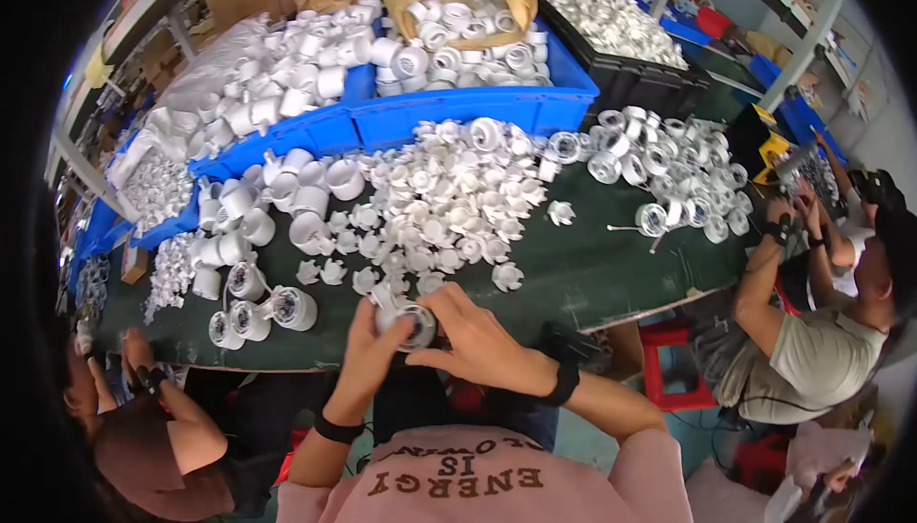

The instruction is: The person assembles camera housings by hand, picking up white plastic shells and internal components from bins. They fit the internal components into the shells, press the pieces together, and set the assembled units on the table.

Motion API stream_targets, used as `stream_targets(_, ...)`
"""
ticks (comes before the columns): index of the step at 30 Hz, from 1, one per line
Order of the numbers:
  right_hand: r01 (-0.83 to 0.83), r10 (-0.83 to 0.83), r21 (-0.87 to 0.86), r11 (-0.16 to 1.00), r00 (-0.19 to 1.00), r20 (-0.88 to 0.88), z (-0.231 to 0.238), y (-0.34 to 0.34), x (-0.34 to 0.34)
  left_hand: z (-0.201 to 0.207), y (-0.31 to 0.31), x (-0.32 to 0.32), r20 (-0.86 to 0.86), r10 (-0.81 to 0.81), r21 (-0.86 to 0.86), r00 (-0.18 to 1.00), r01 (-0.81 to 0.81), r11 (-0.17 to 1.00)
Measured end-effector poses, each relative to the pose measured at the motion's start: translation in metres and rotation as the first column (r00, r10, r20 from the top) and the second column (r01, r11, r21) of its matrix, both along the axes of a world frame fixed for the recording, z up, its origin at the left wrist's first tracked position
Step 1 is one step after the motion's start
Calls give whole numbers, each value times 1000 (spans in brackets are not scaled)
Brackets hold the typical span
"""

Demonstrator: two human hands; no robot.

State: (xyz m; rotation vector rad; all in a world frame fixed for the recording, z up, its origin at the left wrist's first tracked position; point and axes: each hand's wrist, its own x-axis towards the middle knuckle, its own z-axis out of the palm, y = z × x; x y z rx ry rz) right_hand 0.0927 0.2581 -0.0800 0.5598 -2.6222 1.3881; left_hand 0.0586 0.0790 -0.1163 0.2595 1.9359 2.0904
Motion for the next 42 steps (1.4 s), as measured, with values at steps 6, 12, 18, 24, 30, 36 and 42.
stream_targets(6, 476, -402, 157, 865, 846, -350, -8, 124, -85, -17, -91, -35, 21, 181, -111, 983, -177, 978)
stream_targets(12, 659, -341, 574, 486, 748, -569, -41, 238, -164, -11, -134, -46, -47, 241, -312, 969, -243, 919)
stream_targets(18, 490, -367, 804, 337, 855, -366, -40, 237, -181, -30, -174, -53, -354, 296, -478, 887, -444, 758)
stream_targets(24, 481, -198, 805, 348, 877, -438, -45, 237, -157, -25, -175, -86, -414, 376, -564, 829, -558, 609)
stream_targets(30, 620, -401, 400, 675, 763, -506, -28, 233, -103, -18, -141, -37, -694, 435, -282, 574, -772, 570)
stream_targets(36, 483, -455, 153, 862, 871, -182, -54, 211, -65, -28, -66, 5, -514, 324, -172, 794, -466, 868)
stream_targets(42, 459, -383, 248, 853, 874, -298, -57, 204, -77, -21, -35, 16, -518, 197, -211, 832, -348, 914)
